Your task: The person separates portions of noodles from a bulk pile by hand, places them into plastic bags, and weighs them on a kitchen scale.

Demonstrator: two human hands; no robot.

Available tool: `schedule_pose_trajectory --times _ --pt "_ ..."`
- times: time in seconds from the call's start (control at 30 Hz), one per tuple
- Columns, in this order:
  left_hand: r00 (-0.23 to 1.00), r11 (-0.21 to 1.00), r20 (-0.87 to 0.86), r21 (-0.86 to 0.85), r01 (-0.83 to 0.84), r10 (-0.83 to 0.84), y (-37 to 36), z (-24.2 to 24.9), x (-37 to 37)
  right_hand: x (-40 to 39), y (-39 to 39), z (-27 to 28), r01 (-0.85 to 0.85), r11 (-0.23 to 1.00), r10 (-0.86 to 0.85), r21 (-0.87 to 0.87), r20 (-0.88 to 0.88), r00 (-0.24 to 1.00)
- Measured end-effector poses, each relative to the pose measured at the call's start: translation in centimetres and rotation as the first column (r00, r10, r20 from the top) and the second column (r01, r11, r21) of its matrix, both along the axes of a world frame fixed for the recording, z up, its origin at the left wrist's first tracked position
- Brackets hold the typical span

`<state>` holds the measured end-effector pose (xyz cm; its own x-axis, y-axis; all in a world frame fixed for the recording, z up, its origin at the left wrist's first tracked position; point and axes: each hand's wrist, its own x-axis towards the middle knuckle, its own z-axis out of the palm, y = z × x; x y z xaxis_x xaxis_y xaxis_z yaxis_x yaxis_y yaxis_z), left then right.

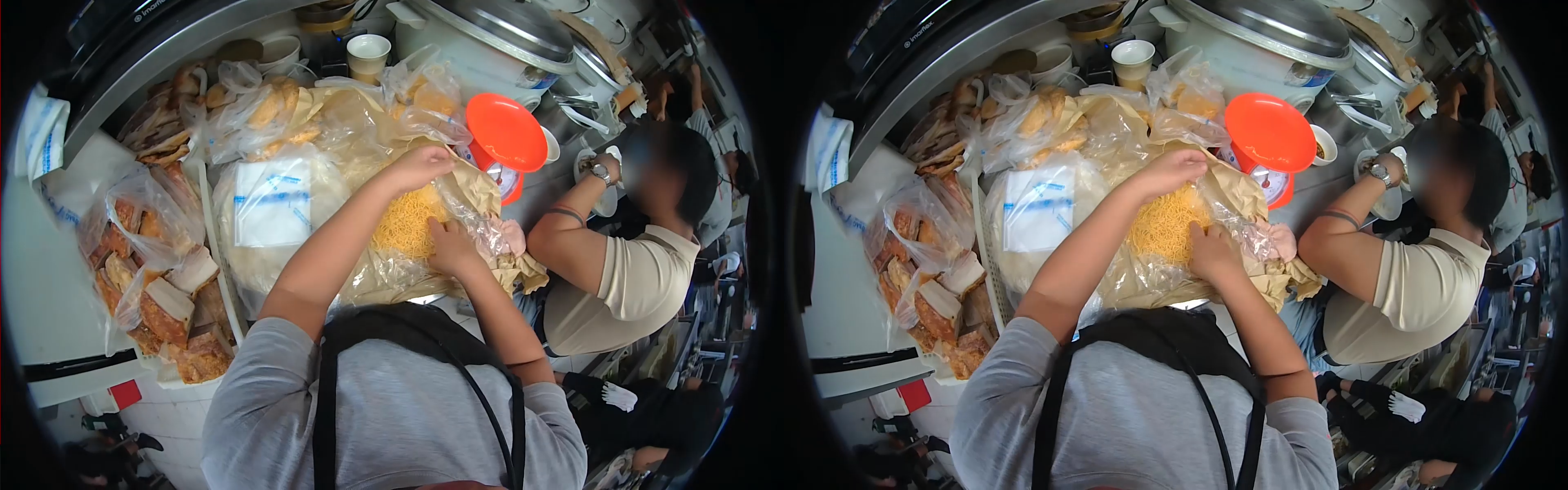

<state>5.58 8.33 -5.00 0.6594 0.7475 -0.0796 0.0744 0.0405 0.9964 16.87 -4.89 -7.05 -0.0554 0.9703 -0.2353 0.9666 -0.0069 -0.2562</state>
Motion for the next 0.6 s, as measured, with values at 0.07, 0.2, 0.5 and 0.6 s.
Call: schedule_pose_trajectory --times 0.07,0.2,0.5,0.6 --pt "0.978 0.963 -0.138 0.239 -0.122 0.158 -0.8 -1.9 -1.9 0.5 -0.2 -0.3 -0.012 1.000 0.014 -0.027 0.060 0.998" --pt "0.594 0.832 -0.652 0.552 -0.054 0.471 -5.1 -2.8 -5.9 0.4 1.7 2.9 -0.070 0.988 0.065 -0.136 -0.037 0.997" --pt "0.679 0.909 -0.694 0.407 0.095 0.240 -8.4 -4.8 -6.5 -4.2 2.4 -1.0 -0.319 0.897 0.322 0.306 0.042 0.946" --pt "0.833 0.940 -0.545 0.325 0.099 0.101 -7.8 -6.0 -7.9 -3.8 2.1 -2.1 -0.308 0.940 0.314 0.149 -0.018 0.949"
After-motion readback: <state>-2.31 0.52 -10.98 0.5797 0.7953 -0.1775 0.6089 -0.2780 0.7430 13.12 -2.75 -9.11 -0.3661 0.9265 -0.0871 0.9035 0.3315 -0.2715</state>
